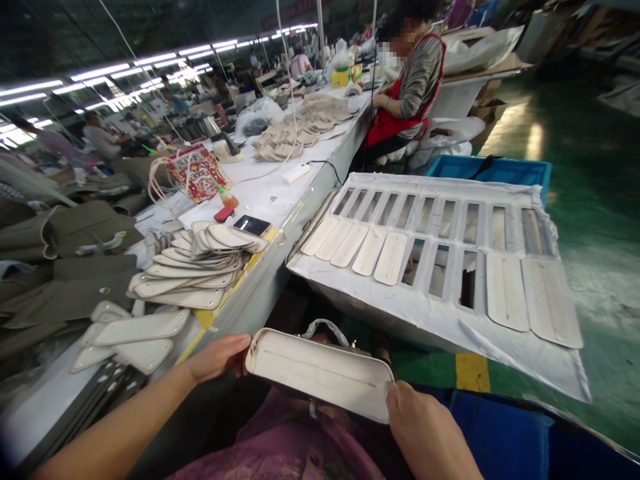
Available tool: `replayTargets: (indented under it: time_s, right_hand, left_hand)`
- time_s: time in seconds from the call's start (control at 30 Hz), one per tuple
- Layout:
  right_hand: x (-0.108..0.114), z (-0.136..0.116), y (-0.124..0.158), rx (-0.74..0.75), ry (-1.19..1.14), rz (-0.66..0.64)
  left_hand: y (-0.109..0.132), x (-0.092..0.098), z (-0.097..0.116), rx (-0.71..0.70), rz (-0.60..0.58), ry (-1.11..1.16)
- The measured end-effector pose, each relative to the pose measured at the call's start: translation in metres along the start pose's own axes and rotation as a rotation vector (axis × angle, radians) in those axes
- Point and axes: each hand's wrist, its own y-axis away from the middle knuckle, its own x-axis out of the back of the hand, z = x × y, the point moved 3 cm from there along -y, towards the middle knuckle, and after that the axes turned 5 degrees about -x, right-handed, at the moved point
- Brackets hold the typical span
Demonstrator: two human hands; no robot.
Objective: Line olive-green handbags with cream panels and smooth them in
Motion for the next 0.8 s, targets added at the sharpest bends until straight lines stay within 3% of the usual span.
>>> replayTargets:
  time_s: [0.1, 0.2, 0.33, 0.47, 0.57, 0.7, 0.77, 0.8]
  right_hand:
    - [0.0, 0.0, -0.001, -0.037, 0.019, -0.132]
    - [-0.001, 0.002, -0.002, -0.1, -0.055, -0.138]
    - [-0.005, 0.001, -0.005, -0.079, -0.074, -0.117]
    - [0.003, -0.007, -0.003, -0.053, 0.038, -0.117]
    - [0.015, -0.018, 0.001, -0.045, 0.143, -0.198]
    - [0.026, -0.028, 0.002, -0.131, 0.239, -0.238]
    - [0.028, -0.03, 0.003, -0.193, 0.154, -0.213]
    - [0.028, -0.031, 0.003, -0.218, 0.094, -0.211]
  left_hand:
    - [-0.008, -0.002, -0.006, 0.016, -0.01, -0.02]
    - [-0.014, -0.004, -0.003, 0.032, 0.002, -0.087]
    - [-0.019, -0.003, 0.008, 0.045, 0.049, -0.229]
    - [-0.016, -0.002, 0.011, 0.015, 0.065, -0.343]
    - [-0.011, -0.003, 0.007, -0.014, 0.109, -0.491]
    - [-0.006, -0.021, 0.021, -0.22, 0.223, -0.877]
    - [-0.005, -0.051, 0.038, -0.453, 0.21, -0.962]
    - [-0.005, -0.071, 0.047, -0.591, 0.14, -0.977]
